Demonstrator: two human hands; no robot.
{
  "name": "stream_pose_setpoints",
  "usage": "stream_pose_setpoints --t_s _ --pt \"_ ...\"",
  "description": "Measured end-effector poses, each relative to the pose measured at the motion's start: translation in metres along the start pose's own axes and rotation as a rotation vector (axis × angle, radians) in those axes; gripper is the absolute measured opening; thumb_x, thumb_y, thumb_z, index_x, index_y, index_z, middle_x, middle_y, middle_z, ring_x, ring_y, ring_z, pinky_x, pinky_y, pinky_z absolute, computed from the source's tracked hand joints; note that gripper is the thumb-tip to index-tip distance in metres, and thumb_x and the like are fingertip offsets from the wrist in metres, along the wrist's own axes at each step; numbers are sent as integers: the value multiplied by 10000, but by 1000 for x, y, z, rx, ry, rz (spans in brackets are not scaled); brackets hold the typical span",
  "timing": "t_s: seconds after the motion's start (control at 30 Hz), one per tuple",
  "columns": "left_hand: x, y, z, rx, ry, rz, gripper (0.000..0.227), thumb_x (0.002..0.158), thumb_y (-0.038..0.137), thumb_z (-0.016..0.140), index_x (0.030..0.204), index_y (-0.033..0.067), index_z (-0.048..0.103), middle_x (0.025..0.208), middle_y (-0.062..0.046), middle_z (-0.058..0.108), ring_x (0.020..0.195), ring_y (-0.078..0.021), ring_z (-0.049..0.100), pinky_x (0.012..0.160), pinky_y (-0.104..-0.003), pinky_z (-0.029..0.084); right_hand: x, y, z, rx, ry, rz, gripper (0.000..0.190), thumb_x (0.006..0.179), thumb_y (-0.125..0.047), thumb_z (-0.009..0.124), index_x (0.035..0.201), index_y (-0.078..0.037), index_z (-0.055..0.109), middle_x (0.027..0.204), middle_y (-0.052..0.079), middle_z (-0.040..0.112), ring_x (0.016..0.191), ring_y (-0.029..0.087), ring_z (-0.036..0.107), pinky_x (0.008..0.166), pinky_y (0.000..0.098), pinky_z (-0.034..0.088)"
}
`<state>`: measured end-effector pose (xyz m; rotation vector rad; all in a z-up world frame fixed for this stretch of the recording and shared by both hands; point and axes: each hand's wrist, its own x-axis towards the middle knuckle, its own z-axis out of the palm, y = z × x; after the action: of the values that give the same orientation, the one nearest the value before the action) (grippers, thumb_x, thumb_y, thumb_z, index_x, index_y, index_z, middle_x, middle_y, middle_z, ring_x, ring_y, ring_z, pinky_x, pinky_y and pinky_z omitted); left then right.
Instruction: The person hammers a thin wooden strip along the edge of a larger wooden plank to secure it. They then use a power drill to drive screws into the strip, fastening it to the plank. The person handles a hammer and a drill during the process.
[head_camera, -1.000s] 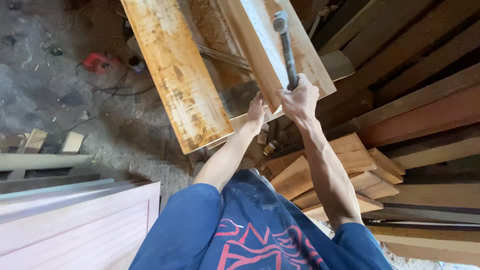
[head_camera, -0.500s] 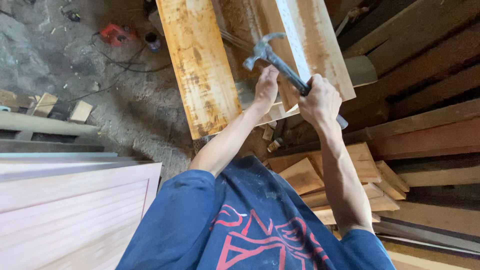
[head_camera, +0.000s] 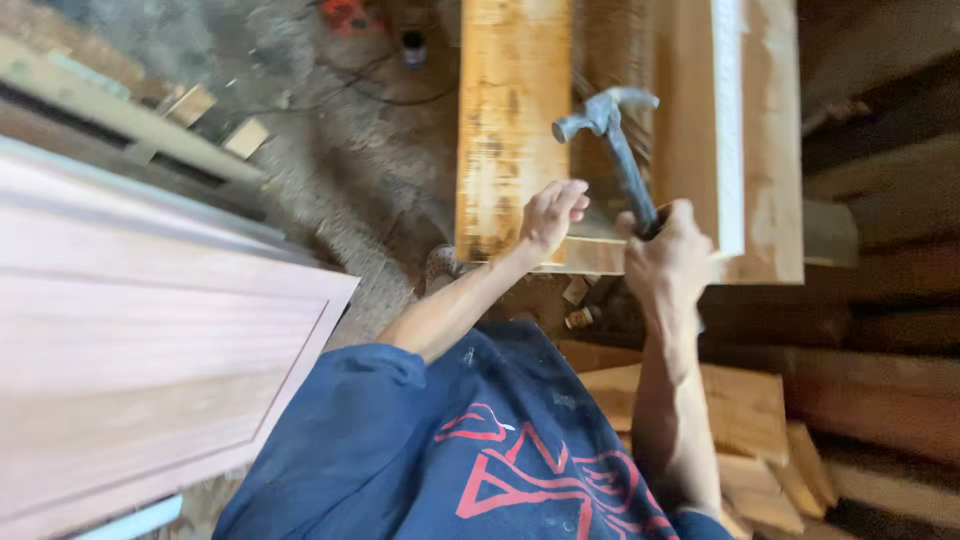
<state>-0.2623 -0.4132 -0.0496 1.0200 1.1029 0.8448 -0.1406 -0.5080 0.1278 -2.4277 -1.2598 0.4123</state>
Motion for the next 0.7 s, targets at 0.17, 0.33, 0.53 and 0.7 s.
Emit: stream_pose_setpoints --t_s 0.17,0.33,0.53,0.7 --pt "-31 6 -96 -102 305 58 398 973 409 625 1057 35 731 838 -46 716 693 -94 620 595 -262 500 16 -22 85 140 -256 13 438 906 -418 817 909 0 687 774 177 699 700 275 677 700 443 555" --pt "-23 10 -189 -157 499 28 361 946 384 626 1007 47 741 808 -36 744 663 -93 656 573 -255 526 43 -36 145 190 -264 124 400 972 -401 712 1025 -6 680 792 107 663 636 263 611 584 484 549" --pt "19 -19 -266 -322 477 -68 356 982 364 609 1016 29 724 827 -33 733 671 -96 631 591 -247 494 85 -97 198 -102 88 -68 425 884 -250 784 1161 29 623 1158 291 513 1054 405 510 834 557 482" --pt "58 -22 -342 -346 408 -206 554 1036 508 474 1084 26 745 827 -35 734 667 -91 618 601 -247 475 75 -183 239 -32 239 -316 319 1032 -204 768 1238 -23 605 1299 208 509 1199 354 554 1013 530 515"
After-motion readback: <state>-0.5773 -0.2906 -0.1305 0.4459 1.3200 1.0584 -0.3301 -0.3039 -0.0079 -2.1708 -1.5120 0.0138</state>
